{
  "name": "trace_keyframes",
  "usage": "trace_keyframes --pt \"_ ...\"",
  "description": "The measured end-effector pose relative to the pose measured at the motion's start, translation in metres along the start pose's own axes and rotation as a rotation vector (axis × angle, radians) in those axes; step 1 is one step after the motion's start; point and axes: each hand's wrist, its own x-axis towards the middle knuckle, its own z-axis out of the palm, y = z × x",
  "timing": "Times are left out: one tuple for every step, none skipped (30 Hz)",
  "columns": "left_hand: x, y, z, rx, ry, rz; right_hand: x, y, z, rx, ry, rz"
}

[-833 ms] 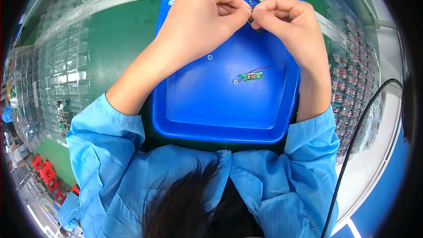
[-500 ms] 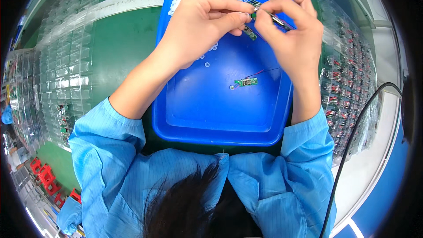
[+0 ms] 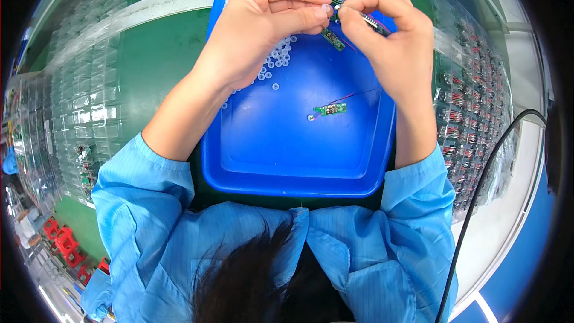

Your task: The person picks up a stack of circuit boards, separates them, and places them onto a blue tray. They then pick up small white rings and circuit boards one at a time, fitting a ring onto each board by hand.

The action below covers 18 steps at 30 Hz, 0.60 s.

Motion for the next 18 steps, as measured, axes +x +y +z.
trace_keyframes --pt "0.001 -0.001 0.0 0.028 0.002 0.028 -0.001 -0.001 0.002 -0.09 0.034 -0.082" --pt "-0.001 -0.002 0.001 0.054 0.005 0.052 -0.002 -0.003 0.003 -0.089 0.032 -0.083" --pt "0.0 -0.003 0.002 0.054 0.008 0.051 -0.002 -0.006 0.004 -0.134 0.055 -0.084" --pt "0.001 -0.005 0.002 0.085 0.014 0.099 -0.003 -0.007 0.005 -0.179 0.076 -0.085" --pt "0.001 -0.005 0.005 0.116 0.018 0.144 -0.003 -0.008 0.005 -0.178 0.074 -0.082" --pt "0.0 -0.003 0.009 0.115 0.02 0.139 -0.004 -0.009 0.005 -0.224 0.078 -0.099" --pt "-0.002 0.0 0.014 0.067 0.042 0.101 -0.004 -0.009 0.005 -0.269 0.083 -0.117" --pt "-0.004 0.004 0.017 0.019 0.061 0.064 -0.003 -0.012 0.005 -0.269 0.08 -0.112" --pt "-0.005 0.004 0.017 0.017 0.061 0.059 -0.002 -0.015 0.004 -0.433 0.085 -0.199" --pt "-0.007 0.004 0.017 0.115 0.059 0.078 -0.003 -0.017 0.003 -0.597 0.089 -0.286" --pt "-0.007 0.006 0.016 0.216 0.059 0.101 -0.002 -0.018 0.004 -0.595 0.088 -0.29" --pt "-0.007 0.004 0.013 0.216 0.062 0.104 -0.001 -0.018 0.003 -0.652 0.068 -0.346" --pt "-0.006 0.0 0.009 0.312 0.083 0.186 0.0 -0.019 0.003 -0.708 0.049 -0.403" --pt "-0.005 -0.002 0.008 0.408 0.101 0.27 0.001 -0.018 0.003 -0.71 0.052 -0.408" --pt "-0.005 -0.002 0.007 0.409 0.102 0.276 0.0 -0.015 0.003 -0.651 0.052 -0.378" --pt "-0.006 -0.001 0.009 0.43 0.104 0.235 0.0 -0.012 0.002 -0.591 0.052 -0.347" --pt "-0.007 -0.002 0.01 0.451 0.107 0.19 -0.001 -0.011 0.003 -0.59 0.053 -0.35" --pt "-0.007 -0.002 0.009 0.452 0.109 0.192 -0.001 -0.01 0.003 -0.549 0.05 -0.328"
